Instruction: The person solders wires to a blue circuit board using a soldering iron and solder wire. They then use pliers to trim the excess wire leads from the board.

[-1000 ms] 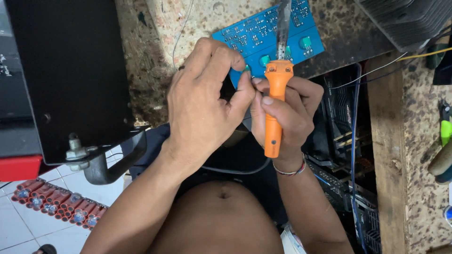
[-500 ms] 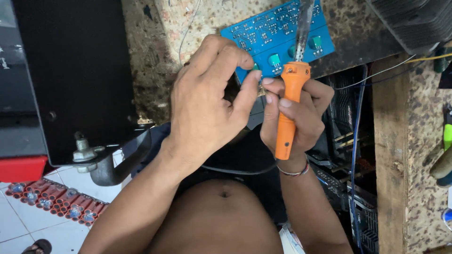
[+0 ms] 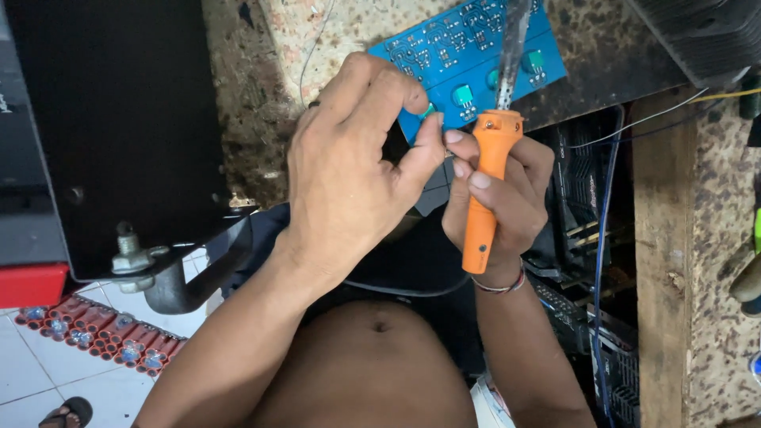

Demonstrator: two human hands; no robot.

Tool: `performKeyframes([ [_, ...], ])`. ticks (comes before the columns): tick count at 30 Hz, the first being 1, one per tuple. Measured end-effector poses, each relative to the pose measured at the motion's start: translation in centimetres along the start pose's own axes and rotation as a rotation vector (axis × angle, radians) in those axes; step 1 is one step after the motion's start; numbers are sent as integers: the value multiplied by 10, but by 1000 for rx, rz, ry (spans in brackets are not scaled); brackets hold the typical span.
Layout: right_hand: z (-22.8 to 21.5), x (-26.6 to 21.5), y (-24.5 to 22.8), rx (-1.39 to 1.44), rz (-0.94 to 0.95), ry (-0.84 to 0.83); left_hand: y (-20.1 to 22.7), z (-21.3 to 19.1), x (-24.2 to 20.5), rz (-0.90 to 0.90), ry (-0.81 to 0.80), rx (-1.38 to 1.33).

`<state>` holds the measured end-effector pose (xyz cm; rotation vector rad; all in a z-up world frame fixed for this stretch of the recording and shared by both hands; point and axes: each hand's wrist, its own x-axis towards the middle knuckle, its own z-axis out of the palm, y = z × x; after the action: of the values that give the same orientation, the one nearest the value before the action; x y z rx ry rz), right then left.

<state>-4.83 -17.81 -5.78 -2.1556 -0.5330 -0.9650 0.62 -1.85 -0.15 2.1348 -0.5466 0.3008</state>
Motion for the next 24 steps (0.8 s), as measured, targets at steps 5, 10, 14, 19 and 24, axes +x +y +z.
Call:
performKeyframes([
  [5, -2, -1, 3, -10, -14, 7, -3, -2, 1, 43, -15, -36],
  [10, -7, 5, 11, -71, -42, 40, -2, -5, 3, 98, -40, -53],
  [14, -11, 13, 7, -39, -36, 85, 1, -12, 4, 89, -52, -45],
  [19, -44, 25, 21, -327, 228, 338, 17, -2, 17, 113, -78, -36],
  [24, -69, 31, 41, -474, 320, 236, 19, 1, 18, 80, -80, -3],
])
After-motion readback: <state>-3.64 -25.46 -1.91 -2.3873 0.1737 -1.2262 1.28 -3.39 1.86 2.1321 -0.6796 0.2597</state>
